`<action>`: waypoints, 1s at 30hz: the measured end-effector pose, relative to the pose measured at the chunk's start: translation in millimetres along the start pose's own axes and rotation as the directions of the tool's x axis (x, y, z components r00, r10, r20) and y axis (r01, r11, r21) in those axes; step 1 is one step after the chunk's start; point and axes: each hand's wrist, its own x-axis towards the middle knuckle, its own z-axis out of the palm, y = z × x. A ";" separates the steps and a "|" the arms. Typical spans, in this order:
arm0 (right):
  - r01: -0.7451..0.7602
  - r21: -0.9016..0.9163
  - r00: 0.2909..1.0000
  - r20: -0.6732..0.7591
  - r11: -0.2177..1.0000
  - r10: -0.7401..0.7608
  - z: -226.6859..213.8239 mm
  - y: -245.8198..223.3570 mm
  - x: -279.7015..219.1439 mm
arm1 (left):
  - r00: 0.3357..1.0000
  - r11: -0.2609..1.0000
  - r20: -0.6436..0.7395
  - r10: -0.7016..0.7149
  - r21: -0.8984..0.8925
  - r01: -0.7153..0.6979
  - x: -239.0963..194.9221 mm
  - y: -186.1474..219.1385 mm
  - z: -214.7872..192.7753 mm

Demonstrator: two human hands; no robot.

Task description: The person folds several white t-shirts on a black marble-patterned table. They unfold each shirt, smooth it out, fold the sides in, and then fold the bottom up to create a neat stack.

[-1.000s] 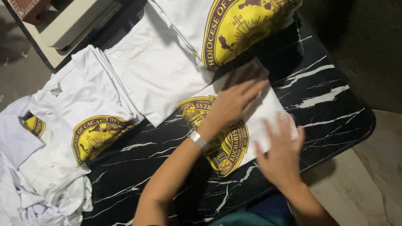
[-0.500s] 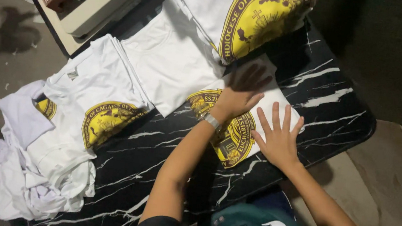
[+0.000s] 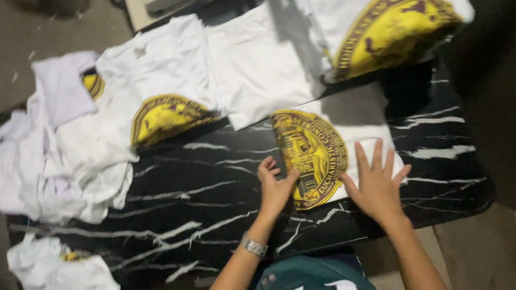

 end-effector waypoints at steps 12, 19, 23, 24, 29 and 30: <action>-0.185 0.372 0.961 -0.124 0.910 0.246 -33.5 16.8 19.3 | 0.852 0.820 0.493 -0.175 -0.405 0.403 18.9 61.0 -2.4; -0.341 0.922 0.924 0.292 0.182 0.248 16.9 45.2 43.3 | 0.976 0.974 0.185 0.118 0.168 -0.150 24.2 57.5 13.0; -0.359 0.932 0.910 0.338 0.049 0.240 21.5 51.9 46.3 | 0.971 0.993 0.217 -0.098 -0.040 0.109 13.7 74.9 17.4; -0.369 0.929 0.902 0.355 0.013 0.246 21.1 53.0 49.4 | 0.977 0.993 0.197 -0.088 -0.061 0.101 16.7 72.3 22.7; -0.376 0.908 0.877 0.413 -0.184 0.247 18.9 51.5 43.3 | 0.961 0.993 0.256 0.109 -0.062 -0.096 -12.2 124.5 30.2; -0.348 0.899 0.885 0.408 -0.266 0.223 23.4 53.7 41.3 | 0.919 0.972 0.315 0.236 -0.089 -0.219 -24.4 146.3 30.5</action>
